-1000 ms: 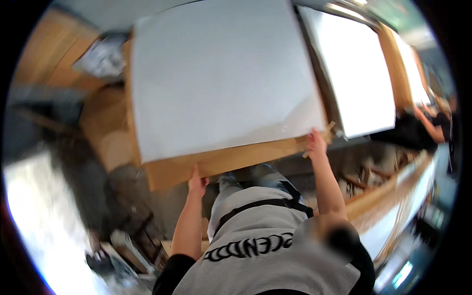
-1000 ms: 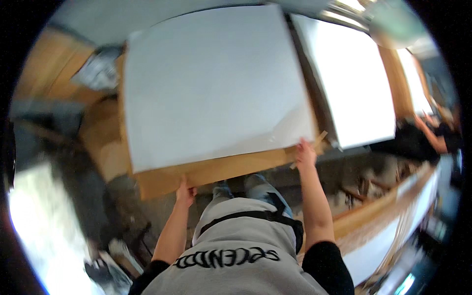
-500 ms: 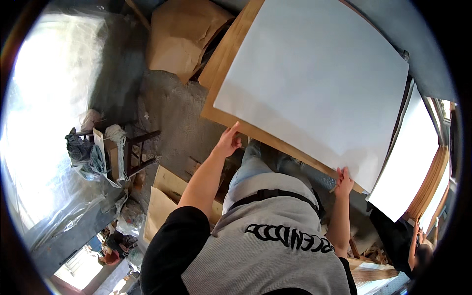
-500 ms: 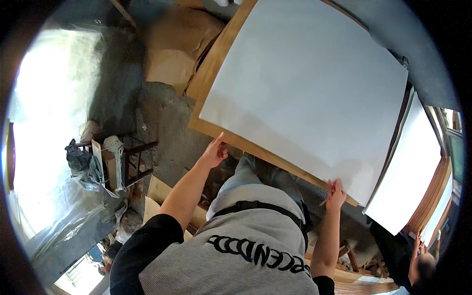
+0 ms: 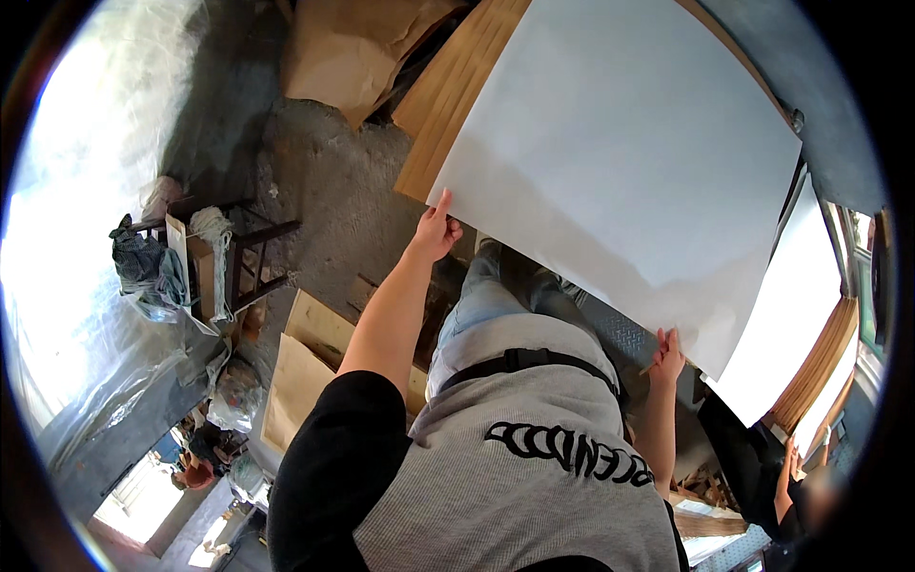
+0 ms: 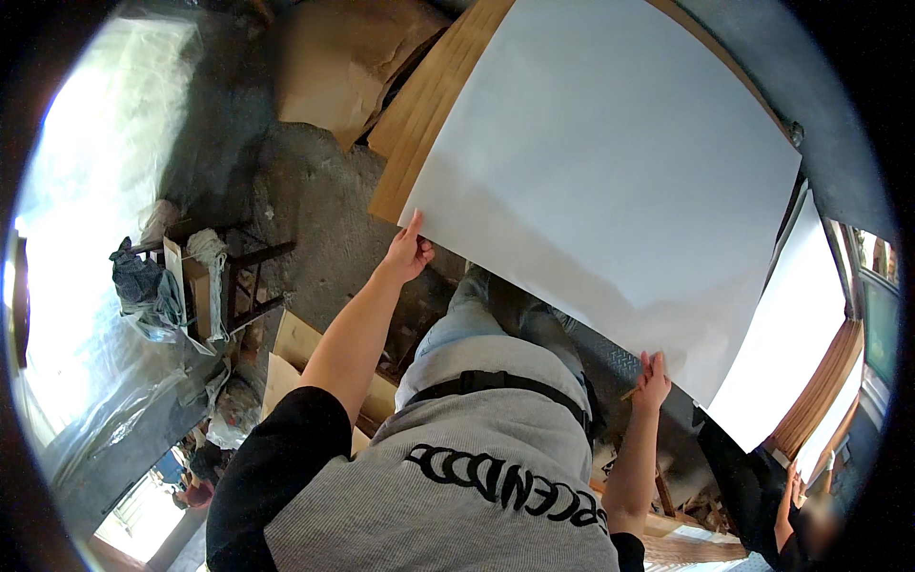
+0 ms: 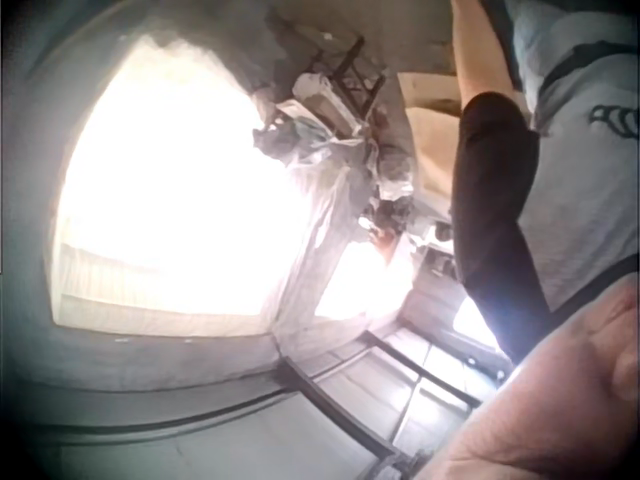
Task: The person repeatedly picks up large white paper sheets from a stack and places them onto a wooden workbench. The person uses a thin wooden stick to assist in handling the sheets. The task is performed in a repetitive loop throughout the clip.
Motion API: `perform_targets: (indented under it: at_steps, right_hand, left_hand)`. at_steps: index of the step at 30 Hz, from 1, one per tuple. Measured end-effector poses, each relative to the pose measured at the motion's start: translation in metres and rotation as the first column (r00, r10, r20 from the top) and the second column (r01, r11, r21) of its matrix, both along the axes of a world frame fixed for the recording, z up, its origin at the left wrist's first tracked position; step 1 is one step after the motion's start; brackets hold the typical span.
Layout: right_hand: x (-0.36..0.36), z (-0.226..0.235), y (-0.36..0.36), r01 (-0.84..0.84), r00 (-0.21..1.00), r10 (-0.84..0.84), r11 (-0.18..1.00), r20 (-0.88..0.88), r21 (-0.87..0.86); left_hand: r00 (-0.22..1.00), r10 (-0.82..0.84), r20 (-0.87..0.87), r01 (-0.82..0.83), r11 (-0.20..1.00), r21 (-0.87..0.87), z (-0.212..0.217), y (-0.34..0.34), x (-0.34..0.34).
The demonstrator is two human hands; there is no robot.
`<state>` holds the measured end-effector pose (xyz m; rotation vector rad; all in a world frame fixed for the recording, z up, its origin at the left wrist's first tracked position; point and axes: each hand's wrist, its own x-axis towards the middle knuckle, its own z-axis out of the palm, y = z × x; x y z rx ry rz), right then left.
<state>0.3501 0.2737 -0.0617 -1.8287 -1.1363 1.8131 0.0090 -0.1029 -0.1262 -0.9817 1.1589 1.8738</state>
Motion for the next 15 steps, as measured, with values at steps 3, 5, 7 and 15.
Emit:
perform_targets:
  at_steps: [3, 5, 7, 15]
  right_hand:
    - [0.008, -0.008, -0.001, 0.019, 1.000, -0.019, 0.999, 0.006, -0.029]
    - [0.015, -0.015, 0.000, 0.020, 1.000, -0.020, 0.997, 0.003, -0.073]
    - [0.019, -0.018, 0.002, 0.017, 1.000, -0.019, 0.991, -0.015, -0.130]
    - [0.049, -0.028, 0.011, 0.318, 0.947, -0.322, 0.936, -0.004, -0.149]
  left_hand:
    - [1.000, 0.019, 0.022, -0.018, 0.999, -0.030, 0.000, 0.000, -0.003]
    - [0.999, 0.031, 0.033, -0.030, 0.999, -0.036, 0.001, -0.003, -0.004]
    - [0.999, 0.035, 0.025, -0.035, 0.999, -0.008, 0.000, -0.004, -0.005]
    - [0.999, 0.020, 0.026, -0.019, 0.999, -0.045, -0.002, -0.001, -0.011]
